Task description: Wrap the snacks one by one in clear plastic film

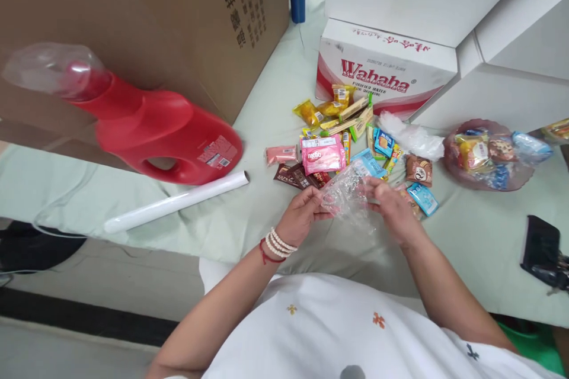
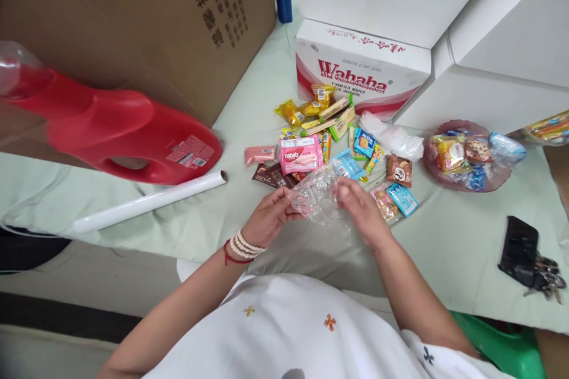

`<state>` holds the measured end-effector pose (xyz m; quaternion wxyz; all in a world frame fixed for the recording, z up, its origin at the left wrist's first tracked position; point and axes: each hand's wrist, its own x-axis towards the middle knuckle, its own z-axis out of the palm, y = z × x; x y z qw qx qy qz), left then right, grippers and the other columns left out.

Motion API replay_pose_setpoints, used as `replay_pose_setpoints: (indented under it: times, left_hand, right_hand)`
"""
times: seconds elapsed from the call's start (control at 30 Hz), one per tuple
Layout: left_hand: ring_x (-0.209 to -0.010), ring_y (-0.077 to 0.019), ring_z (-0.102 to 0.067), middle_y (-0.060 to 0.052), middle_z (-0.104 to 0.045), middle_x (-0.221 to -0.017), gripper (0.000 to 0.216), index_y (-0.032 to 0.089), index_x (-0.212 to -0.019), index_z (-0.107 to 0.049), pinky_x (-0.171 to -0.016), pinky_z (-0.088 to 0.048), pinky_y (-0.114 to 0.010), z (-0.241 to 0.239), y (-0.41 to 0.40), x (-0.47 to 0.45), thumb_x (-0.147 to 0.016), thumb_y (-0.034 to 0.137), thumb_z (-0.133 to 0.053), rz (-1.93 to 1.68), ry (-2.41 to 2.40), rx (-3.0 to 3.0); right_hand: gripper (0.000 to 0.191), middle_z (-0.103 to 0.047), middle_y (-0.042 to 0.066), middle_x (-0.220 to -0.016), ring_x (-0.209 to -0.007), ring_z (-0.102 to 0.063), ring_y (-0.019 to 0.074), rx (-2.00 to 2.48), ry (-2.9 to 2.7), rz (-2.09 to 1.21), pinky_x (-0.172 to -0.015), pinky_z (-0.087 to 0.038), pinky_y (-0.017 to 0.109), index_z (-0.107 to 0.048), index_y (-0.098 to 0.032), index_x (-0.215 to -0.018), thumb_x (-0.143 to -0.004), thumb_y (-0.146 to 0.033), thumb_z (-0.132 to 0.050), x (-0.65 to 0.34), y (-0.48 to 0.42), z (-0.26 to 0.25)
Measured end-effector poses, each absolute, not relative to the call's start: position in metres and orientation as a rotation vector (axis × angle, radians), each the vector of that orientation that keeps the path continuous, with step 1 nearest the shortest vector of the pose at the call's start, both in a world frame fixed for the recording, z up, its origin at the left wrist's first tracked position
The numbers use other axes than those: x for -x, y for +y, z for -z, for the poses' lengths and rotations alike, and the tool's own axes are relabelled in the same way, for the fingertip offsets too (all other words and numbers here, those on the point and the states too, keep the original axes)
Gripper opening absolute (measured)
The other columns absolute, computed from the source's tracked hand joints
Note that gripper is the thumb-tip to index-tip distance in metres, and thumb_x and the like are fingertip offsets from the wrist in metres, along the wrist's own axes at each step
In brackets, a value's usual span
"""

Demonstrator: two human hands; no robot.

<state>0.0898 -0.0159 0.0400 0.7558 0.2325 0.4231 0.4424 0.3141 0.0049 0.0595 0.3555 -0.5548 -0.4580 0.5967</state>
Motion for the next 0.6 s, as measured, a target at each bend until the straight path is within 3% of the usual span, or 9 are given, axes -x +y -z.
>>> replay_pose_setpoints:
  times: [0.17,0.3,0.43,0.6]
  left_hand:
    - [-0.071,-0.0158,-0.071,0.000,-0.070,-0.084,0.050,0.021,-0.080,-0.049,-0.070,-0.060,-0.032,-0.027,-0.004,-0.081,-0.068,0.052,-0.086,-1.038,1.012,-0.389]
    - [-0.065,-0.0142,-0.071,0.001,-0.069,-0.089,0.056,0.022,-0.090,-0.049,-0.057,-0.057,-0.025,-0.029,-0.004,-0.081,-0.069,0.062,-0.082,-1.023,1.213,-0.392]
    - [-0.072,-0.0186,-0.071,-0.003,-0.067,-0.086,0.058,0.021,-0.095,-0.055,-0.049,-0.052,-0.023,-0.031,-0.023,-0.100,-0.075,0.073,-0.071,-0.902,1.372,-0.515]
    - [-0.069,-0.0156,-0.063,-0.001,-0.065,-0.075,0.040,0.018,-0.080,-0.062,-0.056,-0.051,-0.025,-0.021,-0.037,-0.112,-0.065,0.046,-0.088,-0.850,1.275,-0.672]
  right_hand:
    - [0.049,-0.063,0.000,-0.072,-0.066,-0.058,0.0160,1.540,-1.226,-1.550,-0.060,-0.052,0.028,-0.064,-0.021,-0.079,-0.076,-0.069,-0.075,-0.304,-0.017,-0.037]
    - [0.050,-0.059,-0.002,-0.067,-0.049,-0.052,0.0131,1.587,-1.152,-1.519,-0.042,-0.040,0.026,-0.056,-0.023,-0.081,-0.079,-0.072,-0.069,-0.299,-0.018,-0.034]
    - [0.047,-0.056,-0.004,-0.065,-0.046,-0.048,0.0118,1.560,-1.136,-1.427,-0.041,-0.037,0.026,-0.052,-0.025,-0.081,-0.083,-0.069,-0.066,-0.284,-0.020,-0.033]
    - [0.045,-0.051,-0.005,-0.060,-0.045,-0.043,0.0116,1.543,-1.168,-1.458,-0.043,-0.035,0.026,-0.054,-0.025,-0.081,-0.084,-0.068,-0.066,-0.281,-0.016,-0.032]
